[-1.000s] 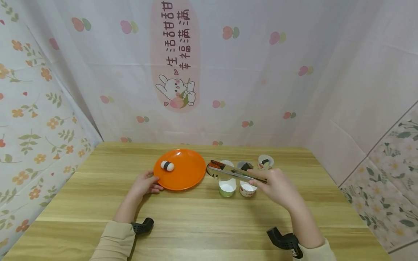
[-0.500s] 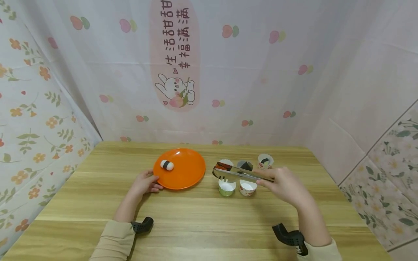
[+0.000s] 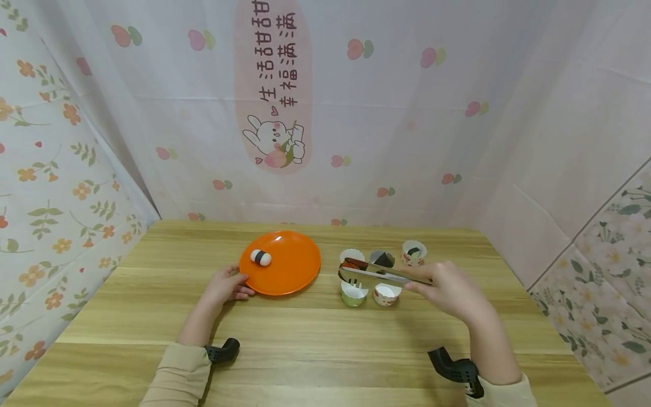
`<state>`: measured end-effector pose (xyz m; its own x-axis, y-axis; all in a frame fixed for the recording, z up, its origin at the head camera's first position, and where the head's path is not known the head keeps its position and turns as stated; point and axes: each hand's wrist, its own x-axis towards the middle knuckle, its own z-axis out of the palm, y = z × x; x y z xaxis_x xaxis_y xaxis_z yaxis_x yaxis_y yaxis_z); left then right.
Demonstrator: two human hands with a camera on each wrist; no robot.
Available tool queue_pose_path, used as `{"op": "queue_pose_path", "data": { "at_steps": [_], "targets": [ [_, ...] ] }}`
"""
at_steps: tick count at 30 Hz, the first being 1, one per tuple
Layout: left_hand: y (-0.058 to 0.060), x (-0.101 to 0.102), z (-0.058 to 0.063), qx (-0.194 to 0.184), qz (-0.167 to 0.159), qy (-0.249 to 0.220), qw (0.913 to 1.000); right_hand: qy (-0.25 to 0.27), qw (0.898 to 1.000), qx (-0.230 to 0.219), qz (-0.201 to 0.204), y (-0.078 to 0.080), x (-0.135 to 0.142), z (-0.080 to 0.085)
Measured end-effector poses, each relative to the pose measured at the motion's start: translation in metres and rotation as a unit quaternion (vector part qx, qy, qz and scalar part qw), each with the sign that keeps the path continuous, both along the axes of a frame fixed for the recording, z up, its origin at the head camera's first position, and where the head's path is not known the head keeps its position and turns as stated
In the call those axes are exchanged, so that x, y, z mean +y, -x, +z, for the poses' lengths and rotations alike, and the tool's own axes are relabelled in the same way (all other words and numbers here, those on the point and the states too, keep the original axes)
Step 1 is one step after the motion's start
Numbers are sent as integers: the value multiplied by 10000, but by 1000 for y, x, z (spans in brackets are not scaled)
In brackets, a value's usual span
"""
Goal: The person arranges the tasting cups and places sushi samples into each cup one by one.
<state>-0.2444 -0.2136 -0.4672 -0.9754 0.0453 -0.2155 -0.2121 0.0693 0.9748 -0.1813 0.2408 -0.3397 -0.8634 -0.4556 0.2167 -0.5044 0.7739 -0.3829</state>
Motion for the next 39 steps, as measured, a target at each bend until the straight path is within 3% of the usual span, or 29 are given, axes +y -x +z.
{"op": "queue_pose_path", "data": {
  "at_steps": [28, 39],
  "targets": [
    [1, 0, 0, -53, 8, -17, 10000, -680, 9968, -210, -354, 3, 3, -2],
    [1, 1, 0, -28, 59, 39, 10000, -578, 9980, -122, -229, 2, 2, -4]
  ]
}}
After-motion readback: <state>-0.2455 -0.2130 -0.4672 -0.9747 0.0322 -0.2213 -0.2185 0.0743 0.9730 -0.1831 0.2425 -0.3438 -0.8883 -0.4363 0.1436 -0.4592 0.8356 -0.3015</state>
